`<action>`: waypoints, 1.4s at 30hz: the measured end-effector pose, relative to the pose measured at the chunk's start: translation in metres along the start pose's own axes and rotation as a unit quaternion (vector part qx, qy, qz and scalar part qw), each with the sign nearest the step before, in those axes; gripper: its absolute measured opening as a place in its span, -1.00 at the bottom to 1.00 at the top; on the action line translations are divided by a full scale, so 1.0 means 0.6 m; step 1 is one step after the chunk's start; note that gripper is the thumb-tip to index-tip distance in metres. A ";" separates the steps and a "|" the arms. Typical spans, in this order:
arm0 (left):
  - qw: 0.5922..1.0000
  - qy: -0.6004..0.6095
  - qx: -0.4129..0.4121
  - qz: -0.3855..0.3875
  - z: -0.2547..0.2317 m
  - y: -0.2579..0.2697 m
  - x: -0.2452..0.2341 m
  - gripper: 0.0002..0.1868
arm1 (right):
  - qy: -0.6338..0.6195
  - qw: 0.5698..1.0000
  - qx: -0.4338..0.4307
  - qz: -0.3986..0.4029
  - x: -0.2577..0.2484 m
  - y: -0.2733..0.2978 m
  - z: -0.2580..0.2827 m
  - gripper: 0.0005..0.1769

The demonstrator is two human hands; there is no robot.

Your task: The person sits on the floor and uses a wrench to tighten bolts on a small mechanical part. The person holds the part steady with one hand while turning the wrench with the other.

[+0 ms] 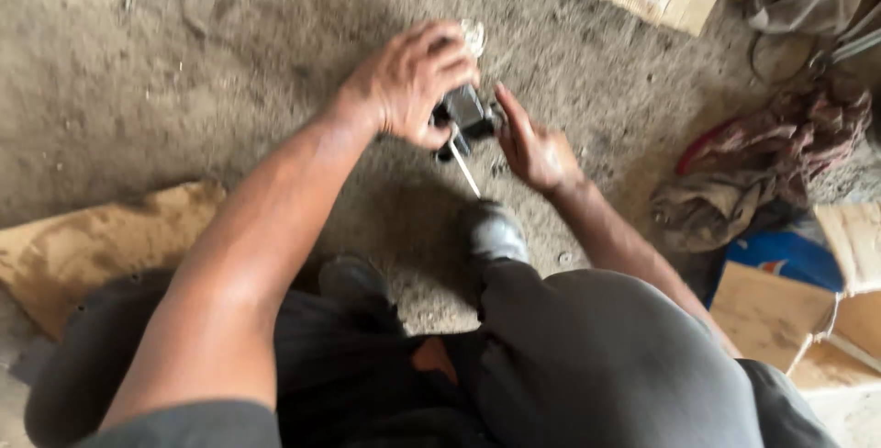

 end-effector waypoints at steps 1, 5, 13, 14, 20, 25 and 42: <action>1.000 -0.010 -0.006 0.004 0.004 -0.006 0.003 -0.28 | 0.029 0.998 0.023 0.053 0.009 -0.014 -0.009 -0.29; 0.999 -0.040 -0.002 0.036 0.012 -0.031 0.011 -0.20 | -0.041 0.994 0.083 -0.063 -0.001 -0.042 -0.014 -0.41; 0.997 -0.059 0.003 0.051 0.015 -0.024 0.023 -0.11 | -0.102 0.983 0.150 0.041 -0.120 -0.041 -0.016 -0.58; 0.998 -0.049 0.005 0.050 0.008 -0.021 0.029 -0.11 | -0.099 0.975 0.169 0.102 -0.123 -0.043 -0.009 -0.59; 0.998 -0.058 -0.001 0.012 0.017 -0.026 0.019 -0.17 | -0.044 0.931 0.202 0.299 -0.124 -0.105 0.068 -0.59; 0.999 -0.030 0.001 0.010 0.016 -0.021 0.029 -0.18 | 0.040 0.958 0.187 0.211 -0.126 -0.095 0.090 -0.58; 0.999 0.001 0.010 0.043 0.013 -0.014 0.035 -0.24 | 0.032 0.918 0.287 0.270 -0.181 0.069 0.091 -0.64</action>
Point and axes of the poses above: each hand's wrist, its own y-axis away from the middle knuckle, its own x-axis out of the palm, z = x × y, the point moved 5 cm from there along -y, towards the middle knuckle, and after that the axes turned 4 degrees about y, right-handed, at the moved point
